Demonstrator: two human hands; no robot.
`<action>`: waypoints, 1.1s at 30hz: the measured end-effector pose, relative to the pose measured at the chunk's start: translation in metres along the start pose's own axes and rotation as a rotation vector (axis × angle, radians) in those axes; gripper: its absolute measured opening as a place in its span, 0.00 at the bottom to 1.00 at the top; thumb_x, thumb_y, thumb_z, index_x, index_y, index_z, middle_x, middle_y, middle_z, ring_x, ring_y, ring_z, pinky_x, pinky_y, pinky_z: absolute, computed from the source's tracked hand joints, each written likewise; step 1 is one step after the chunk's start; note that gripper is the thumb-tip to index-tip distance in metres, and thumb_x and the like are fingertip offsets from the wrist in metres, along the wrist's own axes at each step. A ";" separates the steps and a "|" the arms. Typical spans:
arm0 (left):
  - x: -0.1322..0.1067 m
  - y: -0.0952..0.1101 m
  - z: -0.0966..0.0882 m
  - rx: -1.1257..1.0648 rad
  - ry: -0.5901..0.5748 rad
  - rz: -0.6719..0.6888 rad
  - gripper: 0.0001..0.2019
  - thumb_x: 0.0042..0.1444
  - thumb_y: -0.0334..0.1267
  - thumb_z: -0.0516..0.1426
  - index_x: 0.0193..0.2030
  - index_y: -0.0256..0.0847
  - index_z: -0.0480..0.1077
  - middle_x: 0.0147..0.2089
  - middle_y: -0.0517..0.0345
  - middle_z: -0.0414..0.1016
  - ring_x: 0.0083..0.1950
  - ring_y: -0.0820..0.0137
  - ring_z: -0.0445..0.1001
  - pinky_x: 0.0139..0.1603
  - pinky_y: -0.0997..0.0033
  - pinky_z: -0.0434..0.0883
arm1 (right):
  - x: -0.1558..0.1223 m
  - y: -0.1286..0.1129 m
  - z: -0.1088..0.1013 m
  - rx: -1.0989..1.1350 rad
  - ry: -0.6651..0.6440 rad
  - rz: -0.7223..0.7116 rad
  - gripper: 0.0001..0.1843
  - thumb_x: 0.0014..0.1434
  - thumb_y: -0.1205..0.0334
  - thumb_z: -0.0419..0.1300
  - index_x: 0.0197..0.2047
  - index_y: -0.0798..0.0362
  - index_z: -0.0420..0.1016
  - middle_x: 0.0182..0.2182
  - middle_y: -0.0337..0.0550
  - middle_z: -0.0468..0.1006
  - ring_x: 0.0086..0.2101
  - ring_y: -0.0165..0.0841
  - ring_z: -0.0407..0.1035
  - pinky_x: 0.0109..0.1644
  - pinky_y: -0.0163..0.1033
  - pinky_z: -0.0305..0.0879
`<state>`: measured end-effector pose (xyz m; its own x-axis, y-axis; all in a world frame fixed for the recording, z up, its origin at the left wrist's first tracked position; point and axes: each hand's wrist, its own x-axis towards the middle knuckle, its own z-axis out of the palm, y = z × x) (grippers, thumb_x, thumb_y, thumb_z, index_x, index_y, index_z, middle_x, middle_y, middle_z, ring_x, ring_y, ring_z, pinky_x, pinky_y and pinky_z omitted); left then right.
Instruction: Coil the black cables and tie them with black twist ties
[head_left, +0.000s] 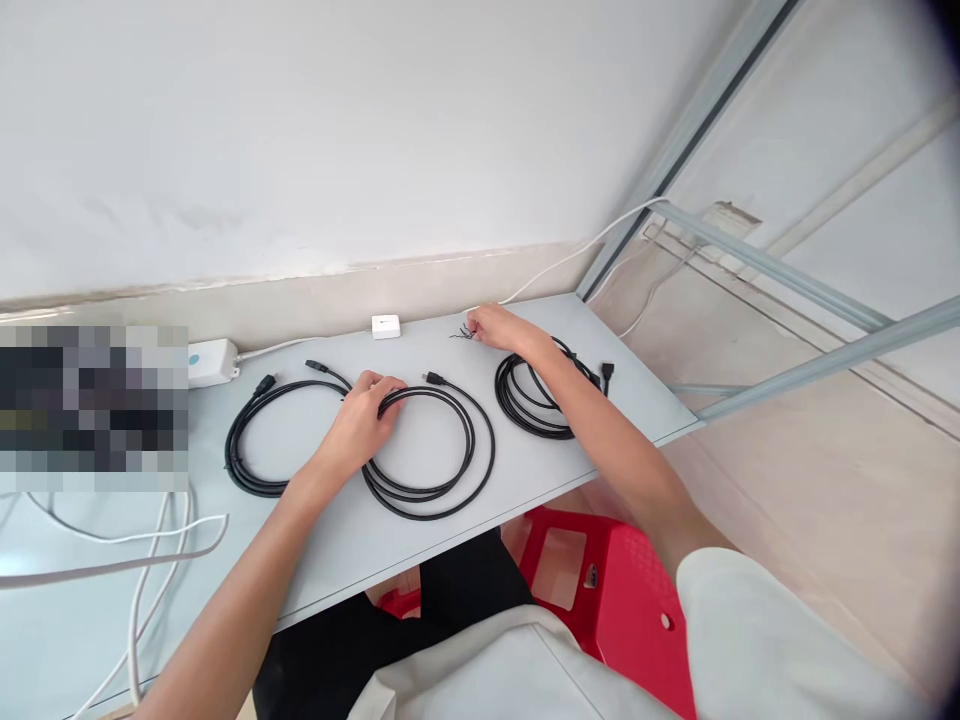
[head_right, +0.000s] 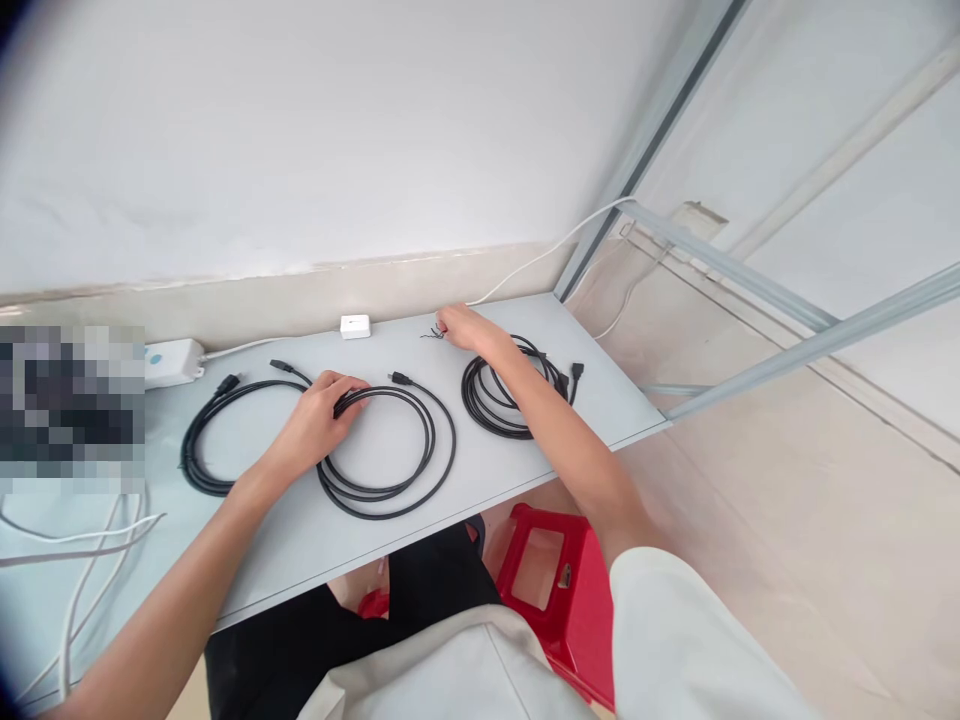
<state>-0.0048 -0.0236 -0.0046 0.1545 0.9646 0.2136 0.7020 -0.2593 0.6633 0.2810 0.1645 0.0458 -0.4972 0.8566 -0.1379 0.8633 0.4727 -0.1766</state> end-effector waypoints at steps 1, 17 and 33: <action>-0.001 -0.001 0.001 0.016 0.009 0.012 0.13 0.73 0.42 0.56 0.58 0.46 0.79 0.56 0.47 0.75 0.49 0.59 0.79 0.57 0.56 0.79 | -0.001 0.000 0.000 0.017 0.009 -0.009 0.11 0.66 0.79 0.61 0.45 0.58 0.83 0.45 0.52 0.86 0.42 0.37 0.75 0.43 0.38 0.63; -0.002 0.001 0.002 -0.054 0.078 0.020 0.27 0.69 0.43 0.63 0.73 0.48 0.70 0.67 0.46 0.76 0.66 0.51 0.79 0.72 0.44 0.75 | -0.056 -0.097 -0.020 1.200 0.327 -0.285 0.15 0.69 0.46 0.69 0.46 0.50 0.78 0.47 0.45 0.83 0.43 0.36 0.78 0.42 0.40 0.75; -0.001 0.025 -0.019 -0.578 0.448 -0.183 0.14 0.66 0.52 0.70 0.46 0.44 0.84 0.45 0.53 0.84 0.44 0.65 0.79 0.48 0.65 0.78 | -0.053 -0.144 0.047 1.213 0.232 -0.369 0.14 0.69 0.47 0.70 0.43 0.49 0.79 0.44 0.42 0.84 0.46 0.36 0.79 0.51 0.43 0.76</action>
<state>-0.0005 -0.0317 0.0260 -0.3137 0.9150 0.2535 0.1935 -0.1998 0.9605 0.1790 0.0410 0.0325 -0.5561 0.7899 0.2586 -0.0116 0.3038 -0.9527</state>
